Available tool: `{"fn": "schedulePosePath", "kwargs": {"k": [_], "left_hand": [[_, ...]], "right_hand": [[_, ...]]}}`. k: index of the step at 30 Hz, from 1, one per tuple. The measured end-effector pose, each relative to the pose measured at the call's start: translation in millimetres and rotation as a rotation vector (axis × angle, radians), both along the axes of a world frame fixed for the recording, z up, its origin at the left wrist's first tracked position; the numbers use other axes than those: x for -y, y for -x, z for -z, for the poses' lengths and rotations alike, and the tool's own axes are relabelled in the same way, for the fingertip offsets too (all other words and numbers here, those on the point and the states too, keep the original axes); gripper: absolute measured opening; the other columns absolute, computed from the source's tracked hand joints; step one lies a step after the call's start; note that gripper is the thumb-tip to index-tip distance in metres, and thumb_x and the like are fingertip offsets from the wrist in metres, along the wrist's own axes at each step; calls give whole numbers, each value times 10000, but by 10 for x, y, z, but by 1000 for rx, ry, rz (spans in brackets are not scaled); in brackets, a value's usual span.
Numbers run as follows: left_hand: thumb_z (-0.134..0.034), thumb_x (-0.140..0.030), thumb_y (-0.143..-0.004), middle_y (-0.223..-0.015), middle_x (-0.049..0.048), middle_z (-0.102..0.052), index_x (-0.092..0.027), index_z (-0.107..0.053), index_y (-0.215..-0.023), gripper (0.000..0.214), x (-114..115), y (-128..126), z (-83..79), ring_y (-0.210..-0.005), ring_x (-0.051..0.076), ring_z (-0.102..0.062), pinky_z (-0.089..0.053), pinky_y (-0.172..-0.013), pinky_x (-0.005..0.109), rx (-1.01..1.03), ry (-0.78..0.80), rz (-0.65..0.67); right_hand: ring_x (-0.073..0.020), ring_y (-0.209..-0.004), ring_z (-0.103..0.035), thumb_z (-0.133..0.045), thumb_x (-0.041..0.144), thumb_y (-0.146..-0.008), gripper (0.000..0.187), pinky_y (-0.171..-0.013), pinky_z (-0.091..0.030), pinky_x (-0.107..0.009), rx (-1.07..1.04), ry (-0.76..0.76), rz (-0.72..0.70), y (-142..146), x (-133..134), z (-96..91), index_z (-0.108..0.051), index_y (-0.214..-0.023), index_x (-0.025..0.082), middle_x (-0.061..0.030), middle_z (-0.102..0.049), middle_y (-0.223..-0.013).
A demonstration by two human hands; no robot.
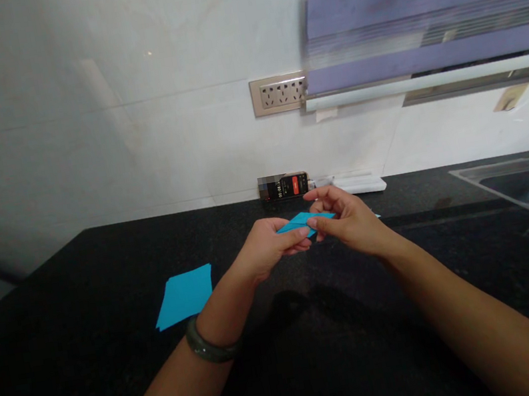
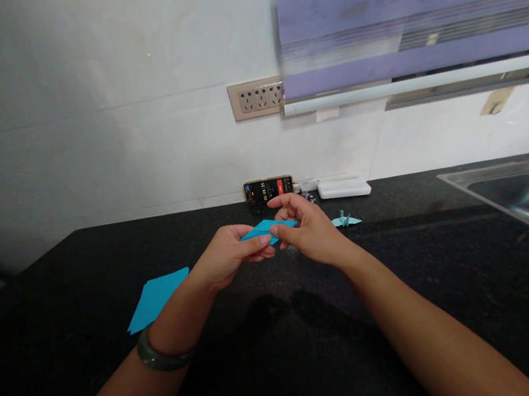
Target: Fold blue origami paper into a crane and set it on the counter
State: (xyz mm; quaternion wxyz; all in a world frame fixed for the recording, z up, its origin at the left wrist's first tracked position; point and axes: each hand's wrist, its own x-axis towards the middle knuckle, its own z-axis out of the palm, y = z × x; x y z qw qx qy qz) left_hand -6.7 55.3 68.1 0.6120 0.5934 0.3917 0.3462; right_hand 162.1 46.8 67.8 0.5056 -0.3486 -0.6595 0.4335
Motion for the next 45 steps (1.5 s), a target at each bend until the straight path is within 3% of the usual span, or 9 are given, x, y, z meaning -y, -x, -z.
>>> {"fn": "schedulePosePath", "kwargs": {"k": [8,13,25,31,36,40,45], "left_hand": [[-641,-336,-689,-663,55,-664,-102,-634,-760,245,-28,26,17,-605,103,-605,-445,-599,216,24,-26,15],[-631,-323,-697,-655,52,-659,-103,-633,-745,225,-31,27,13,-596,101,-597,-439,-588,215,3,-49,19],[-570,-288,-740,-600,45,-641,-97,-610,-700,200,31,-13,-65,-553,95,-561,-421,-570,218,-96,-180,-7],[-564,-329,-740,-739,85,-678,-102,-611,-822,245,4,27,-58,-685,137,-609,-439,-648,257,-100,-127,101],[-606,-349,-693,-697,75,-671,-109,-606,-735,244,-14,76,-59,-640,136,-583,-421,-643,271,-139,-226,55],[-574,-318,-721,-693,64,-663,-115,-625,-699,210,-13,112,-80,-646,129,-573,-415,-654,259,-168,-273,103],[-610,-268,-700,-778,81,-670,-113,-626,-807,189,-19,129,-101,-707,134,-596,-435,-681,258,-100,-150,222]], "right_hand": [[-86,-555,-542,-639,260,-686,410,-534,-486,-249,-6,108,-52,-60,-22,8,-487,-1061,190,1,-568,-789],[-80,-558,-548,-641,207,-670,386,-545,-462,-229,81,67,-6,-44,-2,7,-519,-1035,181,5,-587,-768],[-101,-571,-551,-625,177,-638,340,-563,-487,-259,13,79,24,10,11,9,-547,-969,170,4,-600,-726],[-88,-507,-540,-641,171,-612,385,-523,-487,-252,-19,136,10,-36,-7,-1,-526,-980,170,24,-589,-689],[-85,-498,-538,-638,151,-609,410,-491,-473,-232,-17,127,7,-97,-1,-42,-513,-1000,162,42,-550,-645],[-84,-503,-534,-633,146,-616,409,-492,-478,-229,-16,131,-14,-117,5,-47,-510,-1005,166,45,-536,-637],[-84,-508,-538,-636,155,-614,432,-490,-478,-227,-19,134,-13,-134,-1,-35,-499,-1024,159,35,-539,-668]]}}
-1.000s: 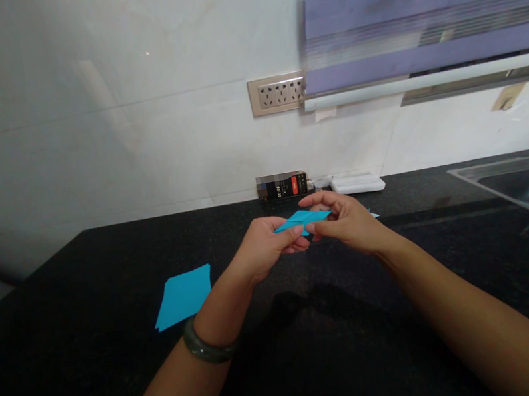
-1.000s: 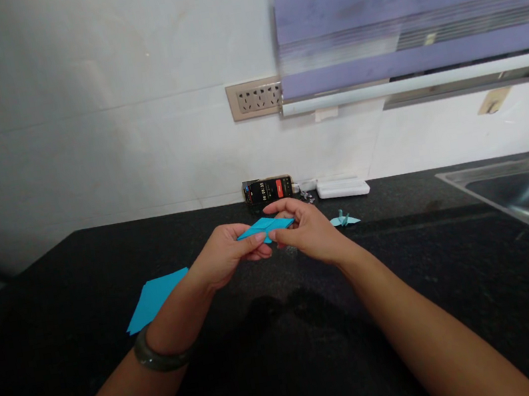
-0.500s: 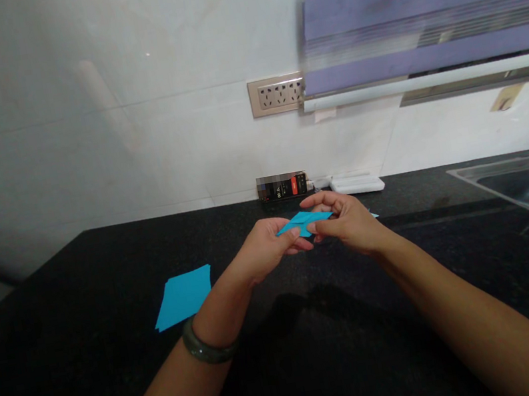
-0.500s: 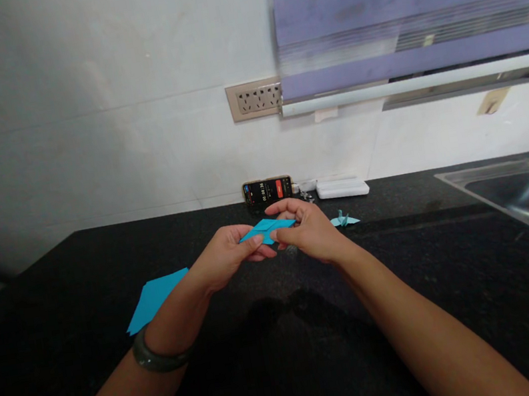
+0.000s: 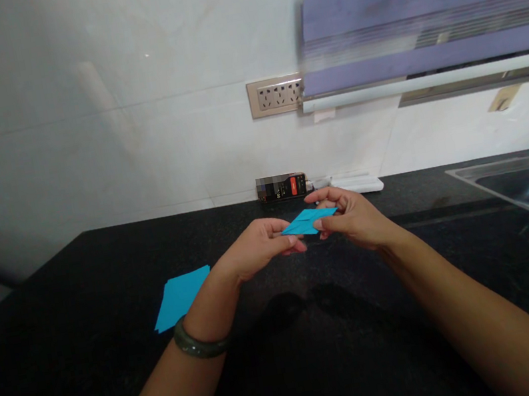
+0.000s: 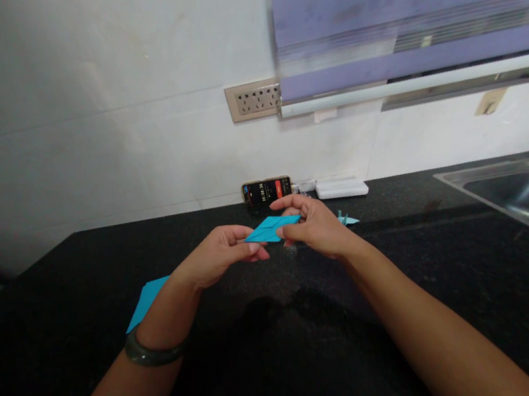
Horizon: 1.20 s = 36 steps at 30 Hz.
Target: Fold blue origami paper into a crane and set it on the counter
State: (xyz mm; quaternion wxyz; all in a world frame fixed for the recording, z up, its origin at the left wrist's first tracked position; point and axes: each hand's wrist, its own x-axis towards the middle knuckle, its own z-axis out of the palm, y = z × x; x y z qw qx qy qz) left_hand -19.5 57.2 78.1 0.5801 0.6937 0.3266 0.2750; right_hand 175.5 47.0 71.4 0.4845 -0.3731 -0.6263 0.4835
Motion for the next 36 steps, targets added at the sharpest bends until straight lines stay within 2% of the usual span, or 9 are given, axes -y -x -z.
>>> {"fn": "schedulePosePath", "kwargs": {"k": [3,9,16,20,23,25,29,34,36], "left_hand": [[-650,-292,-665,-740,69,-665,-113,-615,-818,238,9,-39,17,-676,135,-600,-443,-677,270,40,38,-43],[-621,-279,-686,-569,25,-616,-109,-599,-622,183,26,-90,53,-541,99,-537,-409,-593,236,41,-73,-158],[-633,-254,-664,-537,15,-604,-110,-589,-637,153,-2,-42,68,-515,99,-534,-411,-571,233,88,9,-124],[-632,-258,-663,-537,20,-601,-112,-573,-647,158,-22,-40,84,-496,97,-540,-404,-517,212,99,107,-108],[-638,-275,-659,-537,16,-588,-115,-565,-635,177,-36,-36,98,-484,89,-535,-413,-509,207,124,192,-103],[-642,-291,-659,-537,11,-576,-112,-571,-639,194,-41,-32,105,-479,82,-529,-418,-517,206,148,234,-92],[-620,-377,-684,-553,10,-561,-109,-571,-674,273,-40,-38,97,-490,74,-520,-424,-532,211,145,244,-99],[-715,-314,-591,-856,45,-619,-159,-550,-1034,498,-24,-97,78,-732,116,-578,-448,-663,239,214,-79,-291],[-726,-283,-574,-915,59,-629,-148,-588,-1000,468,-18,-118,81,-799,139,-578,-445,-720,259,203,-184,-289]], "right_hand": [[-77,-497,-531,-641,157,-623,412,-494,-474,-224,15,-14,-3,25,5,10,-503,-1012,166,43,-536,-652],[-90,-519,-565,-643,156,-626,394,-532,-488,-243,20,26,-46,76,14,16,-521,-1001,169,22,-603,-679],[-146,-661,-637,-591,160,-703,457,-649,-517,-315,65,80,-167,-24,35,-33,-473,-1145,165,-35,-666,-753],[-211,-1053,-527,-610,190,-707,547,-852,-447,-402,258,-242,-120,-93,48,-67,-441,-1224,254,-78,-564,-1142],[-238,-1173,-410,-677,205,-652,513,-951,-354,-430,456,-544,-33,-72,43,-67,-534,-1140,270,-62,-475,-1251],[-220,-1110,-468,-641,201,-694,378,-933,-371,-409,519,-643,-27,-36,32,-50,-584,-1063,260,-59,-531,-1183],[-172,-889,-580,-522,196,-793,191,-807,-441,-335,556,-665,29,12,23,-23,-620,-953,233,-43,-643,-951],[-143,-683,-577,-518,238,-797,134,-638,-433,-272,555,-559,174,14,37,-38,-643,-825,201,-16,-651,-748],[-131,-631,-560,-517,258,-794,147,-591,-419,-254,536,-502,190,15,36,-33,-646,-805,189,-7,-635,-690]]}}
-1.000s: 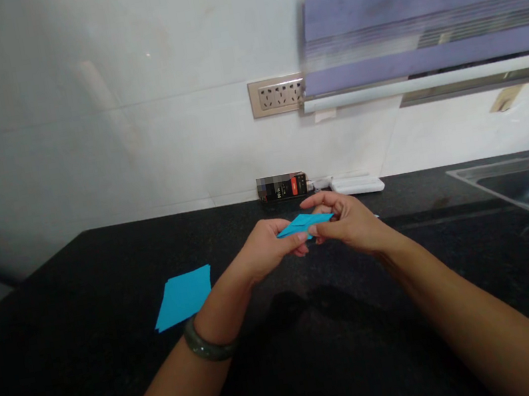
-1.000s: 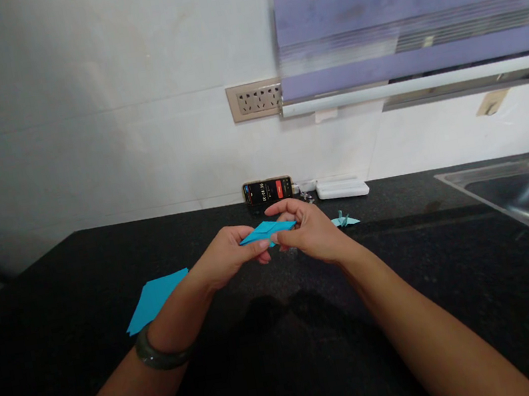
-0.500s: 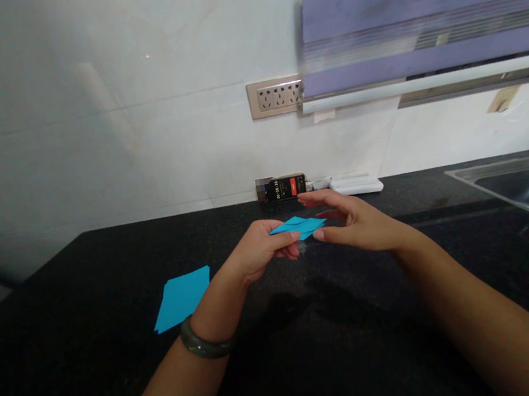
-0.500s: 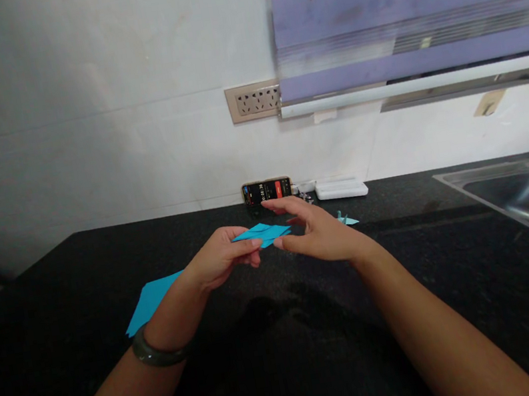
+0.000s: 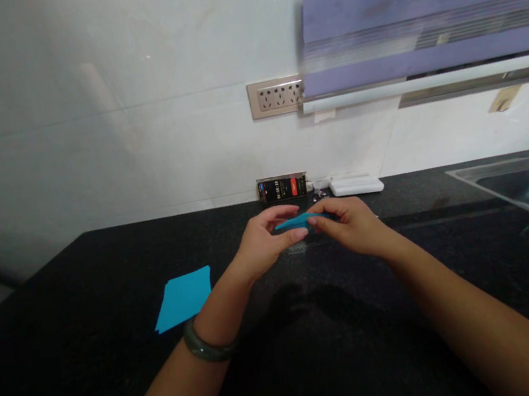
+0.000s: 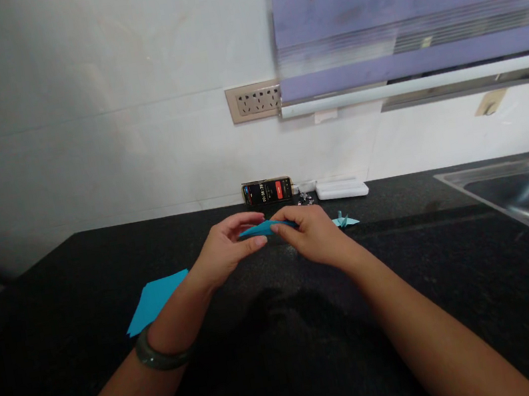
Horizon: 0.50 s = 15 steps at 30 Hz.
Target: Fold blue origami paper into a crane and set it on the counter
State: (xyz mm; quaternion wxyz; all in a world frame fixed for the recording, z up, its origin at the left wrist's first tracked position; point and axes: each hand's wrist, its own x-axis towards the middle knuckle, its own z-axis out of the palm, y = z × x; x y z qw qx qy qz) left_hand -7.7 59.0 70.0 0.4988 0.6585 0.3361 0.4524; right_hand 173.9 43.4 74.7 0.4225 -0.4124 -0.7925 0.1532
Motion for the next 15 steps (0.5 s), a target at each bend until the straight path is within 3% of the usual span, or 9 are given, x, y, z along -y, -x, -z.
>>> {"fn": "schedulePosePath", "kwargs": {"k": [5,10,15], "left_hand": [[-657,-311,-650,-663,34,-645,-115,-655,-739,215,17,-18,-1,-615,127,-576,-455,-615,250,-113,-5,-74],[-655,-300,-656,-606,17,-629,-113,-640,-728,201,32,-21,-3,-542,102,-566,-452,-550,221,-57,74,-36],[-657,-294,-659,-604,7,-622,-113,-627,-736,199,46,-23,-1,-529,86,-564,-457,-546,207,-27,108,-9]], "right_hand": [[-108,-552,-524,-541,299,-771,172,-519,-407,-227,-99,170,-36,18,-7,40,-654,-809,176,3,-609,-624],[-95,-530,-529,-584,290,-742,192,-503,-440,-224,-294,285,-135,49,-6,63,-624,-891,175,-2,-620,-674],[-90,-496,-535,-617,282,-714,176,-473,-451,-221,-390,306,-167,69,-5,89,-622,-864,189,10,-616,-640]]}}
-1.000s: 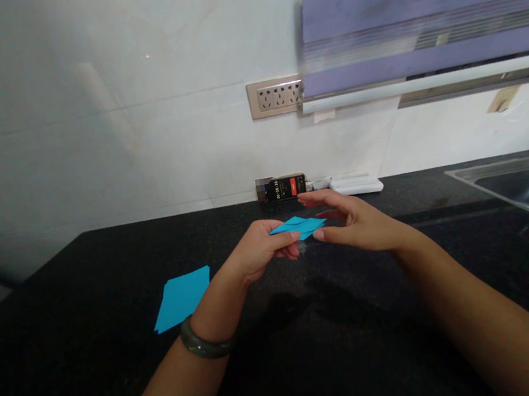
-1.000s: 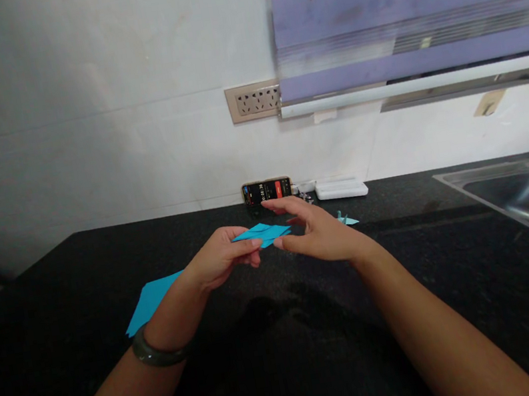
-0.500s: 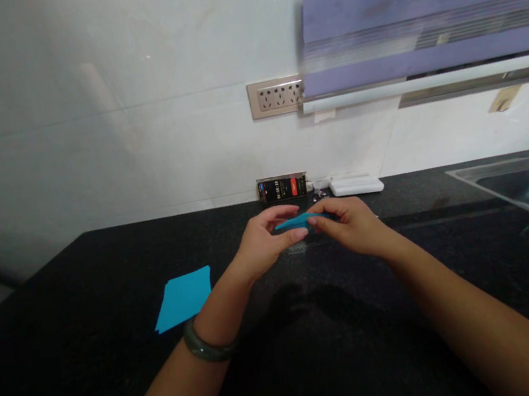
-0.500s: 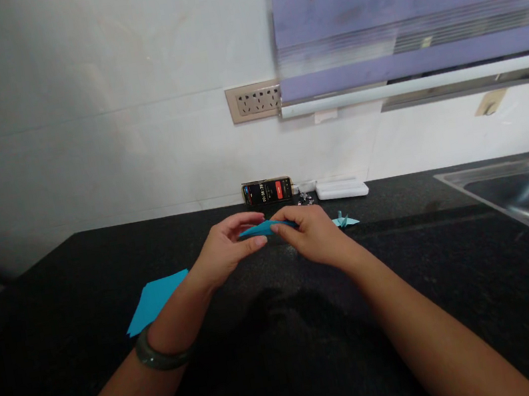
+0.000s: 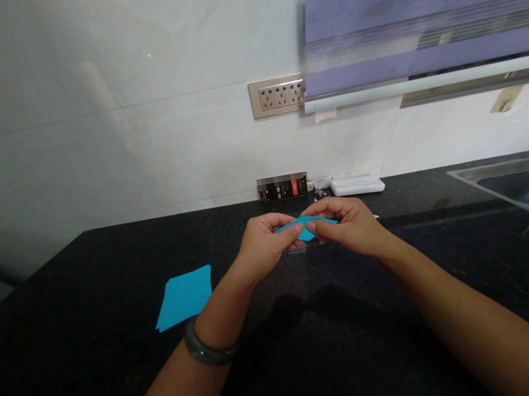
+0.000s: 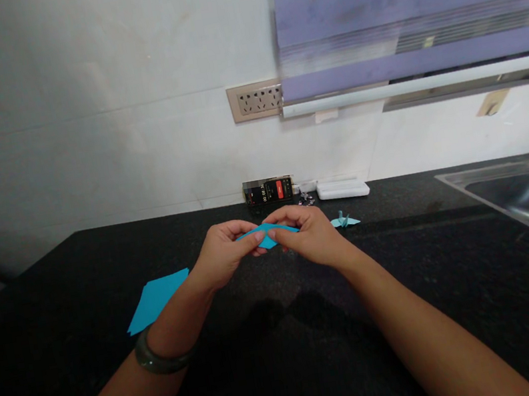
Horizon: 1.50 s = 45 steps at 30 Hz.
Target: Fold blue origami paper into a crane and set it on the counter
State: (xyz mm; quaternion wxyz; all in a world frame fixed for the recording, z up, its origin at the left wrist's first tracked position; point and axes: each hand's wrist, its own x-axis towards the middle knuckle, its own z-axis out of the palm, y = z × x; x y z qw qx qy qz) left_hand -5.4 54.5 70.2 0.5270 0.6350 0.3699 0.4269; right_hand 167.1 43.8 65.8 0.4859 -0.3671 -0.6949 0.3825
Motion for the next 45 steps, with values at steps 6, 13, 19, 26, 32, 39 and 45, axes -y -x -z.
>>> {"fn": "schedulePosePath", "kwargs": {"k": [6,13,19,26,32,39,45], "left_hand": [[-662,-229,-646,-578,-1,-608,-101,-617,-701,147,43,-22,-49,-516,79,-562,-465,-540,201,13,34,-6],[-665,-204,-643,-561,-7,-621,-110,-618,-717,129,29,-19,-15,-489,80,-576,-467,-513,195,141,127,89],[-683,-223,-639,-603,6,-643,-112,-634,-731,151,18,7,-14,-517,81,-593,-478,-531,189,198,219,142],[-666,-331,-660,-616,35,-645,-99,-640,-709,239,22,5,-38,-536,91,-586,-472,-529,194,80,90,54],[-685,-311,-637,-610,32,-645,-106,-655,-729,227,-5,5,-16,-553,108,-579,-468,-552,221,10,-116,-77],[-624,-309,-703,-749,67,-684,-143,-684,-786,194,-12,47,19,-694,153,-615,-474,-637,253,-216,-487,-168],[-595,-278,-735,-763,63,-687,-154,-682,-784,159,4,41,32,-700,142,-621,-481,-654,249,-251,-639,-186]], "right_hand": [[-97,-459,-548,-627,228,-693,86,-435,-447,-217,-24,6,67,11,13,21,-631,-761,177,16,-607,-562],[-95,-458,-578,-615,173,-676,50,-440,-468,-207,-99,-34,40,14,18,33,-647,-714,167,15,-627,-575],[-94,-477,-583,-600,171,-695,68,-456,-471,-208,-71,-87,25,-2,9,43,-657,-733,173,12,-636,-606],[-113,-607,-592,-585,187,-725,94,-546,-469,-222,132,-238,74,-12,38,-11,-664,-776,178,-9,-655,-705],[-126,-654,-588,-558,296,-777,195,-571,-460,-237,174,-225,100,-6,38,-27,-637,-901,167,-33,-649,-787],[-134,-719,-587,-574,293,-775,165,-647,-443,-246,254,-302,96,-37,28,-78,-651,-849,168,-33,-660,-787],[-110,-659,-564,-560,269,-786,133,-605,-422,-223,274,-319,117,-34,35,-94,-645,-806,168,-10,-640,-723]]}}
